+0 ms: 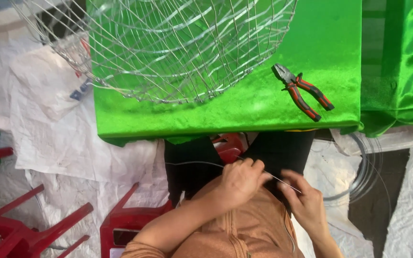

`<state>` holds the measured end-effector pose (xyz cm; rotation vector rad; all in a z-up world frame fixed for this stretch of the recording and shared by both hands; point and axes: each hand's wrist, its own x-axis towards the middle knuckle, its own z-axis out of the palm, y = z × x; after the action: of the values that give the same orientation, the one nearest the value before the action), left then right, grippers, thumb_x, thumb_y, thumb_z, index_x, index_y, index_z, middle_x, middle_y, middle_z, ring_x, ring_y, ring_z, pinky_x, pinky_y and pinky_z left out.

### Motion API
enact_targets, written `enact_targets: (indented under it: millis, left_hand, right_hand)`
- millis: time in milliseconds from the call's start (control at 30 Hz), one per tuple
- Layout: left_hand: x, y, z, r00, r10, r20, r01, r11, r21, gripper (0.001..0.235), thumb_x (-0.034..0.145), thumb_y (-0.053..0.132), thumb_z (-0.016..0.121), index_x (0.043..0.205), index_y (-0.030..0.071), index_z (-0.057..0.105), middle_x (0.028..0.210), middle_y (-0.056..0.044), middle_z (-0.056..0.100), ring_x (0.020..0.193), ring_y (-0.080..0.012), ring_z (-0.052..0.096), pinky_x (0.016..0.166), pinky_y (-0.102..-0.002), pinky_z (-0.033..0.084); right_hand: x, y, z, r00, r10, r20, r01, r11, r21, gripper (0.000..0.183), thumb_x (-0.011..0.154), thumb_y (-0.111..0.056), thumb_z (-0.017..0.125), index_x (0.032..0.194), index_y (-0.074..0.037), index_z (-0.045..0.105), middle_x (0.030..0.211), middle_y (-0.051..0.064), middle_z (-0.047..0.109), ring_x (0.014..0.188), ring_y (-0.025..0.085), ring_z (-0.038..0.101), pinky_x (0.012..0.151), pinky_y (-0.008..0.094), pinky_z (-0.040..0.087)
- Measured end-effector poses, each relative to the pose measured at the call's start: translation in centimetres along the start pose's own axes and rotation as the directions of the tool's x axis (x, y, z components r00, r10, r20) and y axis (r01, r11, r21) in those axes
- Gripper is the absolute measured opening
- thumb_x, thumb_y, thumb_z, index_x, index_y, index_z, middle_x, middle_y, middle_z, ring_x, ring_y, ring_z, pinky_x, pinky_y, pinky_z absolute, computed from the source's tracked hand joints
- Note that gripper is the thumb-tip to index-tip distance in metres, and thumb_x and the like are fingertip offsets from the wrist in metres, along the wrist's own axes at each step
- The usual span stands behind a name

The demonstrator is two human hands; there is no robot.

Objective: Assembling a wire mesh cage by trimming excess wire with pliers and securing sections with thin wire.

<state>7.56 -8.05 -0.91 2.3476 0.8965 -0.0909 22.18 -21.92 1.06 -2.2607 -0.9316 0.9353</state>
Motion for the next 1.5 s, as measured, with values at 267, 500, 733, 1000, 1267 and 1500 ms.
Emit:
enact_targets:
  millis: [267,500,733,1000,1267,1500]
  left_hand:
    - [0.8,0.3,-1.6,0.981,-0.086,0.174,0.112,0.983,-0.146,0.060,0.092,0.071,0.044,0.101,0.015,0.064,0.094,-0.011,0.067,0.087,-0.0412,0.068,0.064,-0.059,0.051]
    - [2.2,-1.2,-0.9,0.966,-0.098,0.238,0.142,0.974,-0.175,0.060,0.085,0.077,0.048,0.088,0.018,0.060,0.090,-0.005,0.070,0.082,-0.0383,0.069,0.068,-0.055,0.050]
    - [3.8,-3.6,-0.8,0.984,-0.050,0.169,0.108,0.928,-0.357,0.054,0.095,0.069,0.046,0.093,0.017,0.061,0.086,-0.011,0.068,0.085,-0.0393,0.073,0.069,-0.051,0.054]
    - [5.7,-5.6,2.0,0.819,-0.081,0.568,0.356,0.849,-0.392,0.078,0.095,0.079,0.032,0.125,0.017,0.068,0.123,-0.017,0.072,0.119,-0.0383,0.067,0.095,-0.049,0.052]
    - [4.9,-6.0,1.3,0.819,-0.099,0.565,0.351,0.866,-0.357,0.080,0.099,0.069,0.036,0.143,0.006,0.059,0.134,-0.023,0.066,0.125,-0.0402,0.063,0.105,-0.049,0.049]
    - [1.8,-9.4,3.6,0.902,-0.096,0.421,0.253,0.908,-0.334,0.055,0.101,0.043,0.053,0.152,0.022,0.050,0.116,-0.013,0.075,0.109,-0.0324,0.072,0.091,-0.046,0.057]
  right_hand:
    - [-1.0,1.1,-0.9,0.986,0.039,0.160,-0.022,0.994,-0.107,0.059,0.095,-0.061,0.026,0.111,-0.028,0.072,0.063,-0.010,0.072,0.051,0.015,0.061,0.056,0.033,0.047]
    - [2.4,3.3,1.1,0.959,-0.265,-0.098,0.223,0.923,-0.314,0.028,0.103,-0.029,0.055,0.090,-0.017,0.076,0.067,-0.002,0.067,0.054,0.015,0.058,0.049,0.033,0.041]
    - [8.3,4.1,4.7,0.667,-0.582,-0.465,0.560,0.804,-0.202,0.011,0.089,-0.017,0.075,0.097,-0.016,0.082,0.071,0.001,0.054,0.061,0.021,0.060,0.059,0.032,0.053]
    - [10.0,6.8,7.8,0.714,-0.584,-0.386,0.562,0.807,-0.181,0.026,0.082,-0.003,0.069,0.097,-0.020,0.081,0.079,0.002,0.053,0.063,0.022,0.063,0.058,0.034,0.055]
    - [6.8,1.5,7.8,0.887,-0.449,-0.107,0.408,0.870,-0.277,0.027,0.094,-0.008,0.062,0.119,-0.017,0.066,0.106,0.011,0.055,0.086,0.041,0.071,0.066,0.053,0.063]
    - [5.1,1.9,9.3,0.918,-0.364,0.156,0.395,0.822,-0.410,0.053,0.088,-0.026,0.071,0.139,-0.026,0.057,0.142,0.008,0.044,0.128,0.034,0.042,0.096,0.047,0.047]
